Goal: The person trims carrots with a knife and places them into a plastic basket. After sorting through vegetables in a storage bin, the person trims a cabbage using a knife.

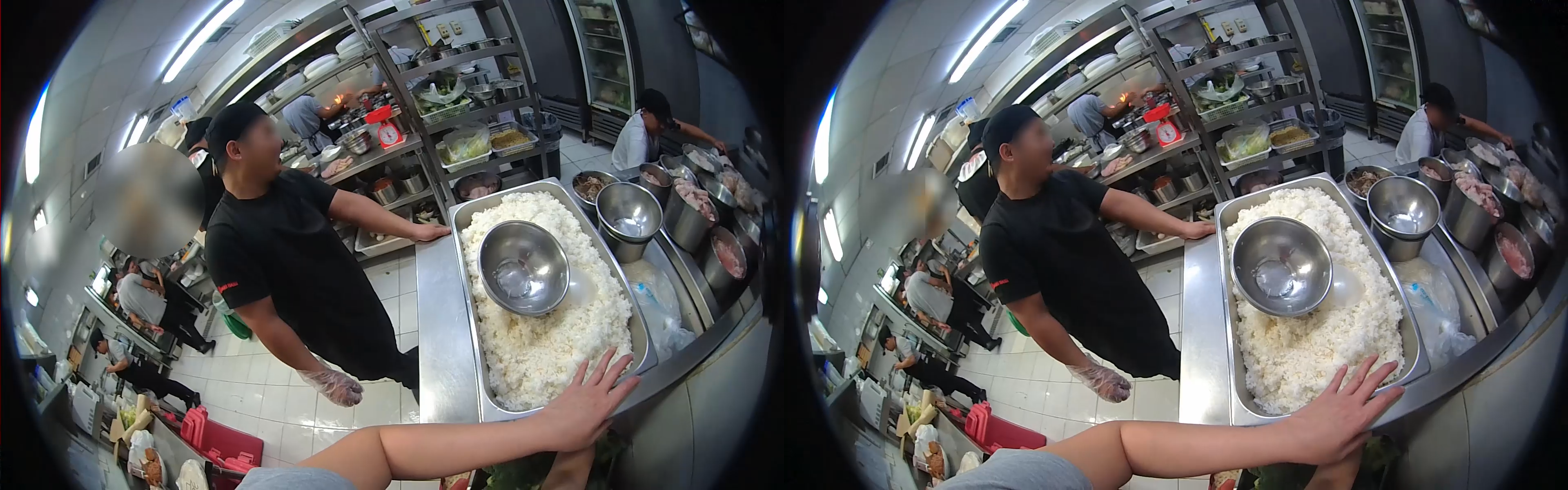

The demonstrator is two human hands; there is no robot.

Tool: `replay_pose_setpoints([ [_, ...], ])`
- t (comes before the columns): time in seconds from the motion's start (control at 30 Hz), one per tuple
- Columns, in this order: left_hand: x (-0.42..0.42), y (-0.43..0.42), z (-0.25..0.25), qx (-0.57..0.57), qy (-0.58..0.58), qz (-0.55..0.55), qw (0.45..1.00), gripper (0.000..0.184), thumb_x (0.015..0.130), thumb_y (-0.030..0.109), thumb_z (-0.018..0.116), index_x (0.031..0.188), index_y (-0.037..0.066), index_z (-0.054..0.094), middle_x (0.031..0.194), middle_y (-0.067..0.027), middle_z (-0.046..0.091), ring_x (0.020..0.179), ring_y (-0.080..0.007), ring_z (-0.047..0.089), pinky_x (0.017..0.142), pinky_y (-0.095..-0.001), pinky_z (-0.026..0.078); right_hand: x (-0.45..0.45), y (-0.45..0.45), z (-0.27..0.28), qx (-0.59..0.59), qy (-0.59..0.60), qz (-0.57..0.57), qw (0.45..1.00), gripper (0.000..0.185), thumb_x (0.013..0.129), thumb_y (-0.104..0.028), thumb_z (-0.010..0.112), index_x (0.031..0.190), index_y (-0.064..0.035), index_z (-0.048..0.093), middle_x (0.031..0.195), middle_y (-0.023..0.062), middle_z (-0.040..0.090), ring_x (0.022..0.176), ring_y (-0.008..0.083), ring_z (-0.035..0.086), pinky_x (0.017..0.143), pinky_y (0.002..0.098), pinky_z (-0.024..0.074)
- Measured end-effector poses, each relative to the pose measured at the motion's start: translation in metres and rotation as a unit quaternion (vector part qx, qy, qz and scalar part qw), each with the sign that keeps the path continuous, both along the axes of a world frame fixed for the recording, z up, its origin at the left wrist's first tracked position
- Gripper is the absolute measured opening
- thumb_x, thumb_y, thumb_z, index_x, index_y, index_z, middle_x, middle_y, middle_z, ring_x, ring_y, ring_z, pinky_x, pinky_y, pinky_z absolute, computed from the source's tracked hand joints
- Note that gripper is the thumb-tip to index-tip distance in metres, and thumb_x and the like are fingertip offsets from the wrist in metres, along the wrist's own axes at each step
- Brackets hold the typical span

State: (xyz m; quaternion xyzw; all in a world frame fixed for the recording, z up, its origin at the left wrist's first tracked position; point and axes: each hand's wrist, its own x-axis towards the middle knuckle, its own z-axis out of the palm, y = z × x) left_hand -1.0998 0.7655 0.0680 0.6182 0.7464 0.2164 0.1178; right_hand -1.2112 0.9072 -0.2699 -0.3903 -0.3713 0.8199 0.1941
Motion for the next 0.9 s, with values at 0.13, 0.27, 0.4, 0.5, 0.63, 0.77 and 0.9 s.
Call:
replay_pose_setpoints([
  [0.13,0.000,-0.001,-0.004,0.017,0.018,0.001,1.000,0.072,0.077,0.018,0.063,0.139,0.006,0.028,0.147,-0.0232,0.016,0.136,-0.0473,0.012,0.104,-0.0620,0.022,0.074,-0.016,0.013,0.023,-0.001,-0.046,0.999,0.042,0.082,-0.025,0.063,0.118,-0.0057,0.053,0.095,0.0087,0.063,0.081,0.0195,0.061,0.071,0.0352,0.0483],
  [0.27,0.004,0.000,-0.007,0.053,0.006,-0.003,0.999,0.072,0.075,0.018,0.064,0.138,0.007,0.030,0.145,-0.0244,0.020,0.136,-0.0477,0.013,0.103,-0.0634,0.024,0.171,-0.046,0.031,0.081,-0.023,-0.109,0.990,0.042,0.081,-0.024,0.064,0.118,-0.0053,0.054,0.094,0.0088,0.063,0.080,0.0196,0.060,0.071,0.0354,0.0480],
  [0.4,0.001,0.000,-0.009,0.077,0.015,-0.014,0.997,0.067,0.075,0.016,0.065,0.134,0.009,0.035,0.142,-0.0247,0.025,0.131,-0.0492,0.022,0.104,-0.0539,0.027,0.243,-0.103,0.137,0.029,-0.171,-0.132,0.976,0.040,0.072,-0.006,0.054,0.112,0.0025,0.053,0.077,0.0096,0.058,0.065,0.0177,0.055,0.057,0.0324,0.0449],
  [0.5,0.001,0.001,-0.011,0.088,0.021,-0.012,0.996,0.066,0.075,0.016,0.066,0.133,0.011,0.037,0.141,-0.0240,0.026,0.131,-0.0478,0.023,0.103,-0.0527,0.028,0.283,-0.131,0.146,0.093,-0.202,-0.116,0.968,0.035,0.072,-0.005,0.054,0.105,0.0045,0.053,0.072,0.0075,0.054,0.057,0.0156,0.049,0.049,0.0312,0.0393],
  [0.63,-0.001,0.001,-0.014,0.071,-0.001,-0.016,0.997,0.067,0.077,0.018,0.065,0.135,0.013,0.033,0.145,-0.0199,0.022,0.134,-0.0464,0.018,0.102,-0.0633,0.025,0.324,-0.168,0.172,0.113,-0.186,-0.169,0.961,0.033,0.071,-0.003,0.052,0.103,0.0063,0.053,0.078,0.0084,0.057,0.066,0.0170,0.053,0.058,0.0311,0.0434],
  [0.77,0.000,0.002,-0.010,0.052,-0.004,-0.011,0.999,0.067,0.077,0.019,0.066,0.136,0.014,0.033,0.146,-0.0184,0.021,0.135,-0.0451,0.016,0.102,-0.0640,0.024,0.379,-0.193,0.188,0.129,-0.217,-0.204,0.946,0.035,0.071,-0.002,0.052,0.104,0.0093,0.055,0.088,0.0114,0.061,0.074,0.0201,0.058,0.065,0.0322,0.0466],
  [0.9,-0.001,0.003,-0.014,0.045,0.006,-0.006,0.999,0.068,0.077,0.021,0.066,0.136,0.015,0.033,0.146,-0.0174,0.021,0.135,-0.0450,0.017,0.102,-0.0642,0.025,0.437,-0.210,0.210,0.133,-0.218,-0.257,0.932,0.038,0.069,-0.001,0.054,0.104,0.0102,0.059,0.091,0.0130,0.064,0.079,0.0218,0.062,0.070,0.0326,0.0489],
])
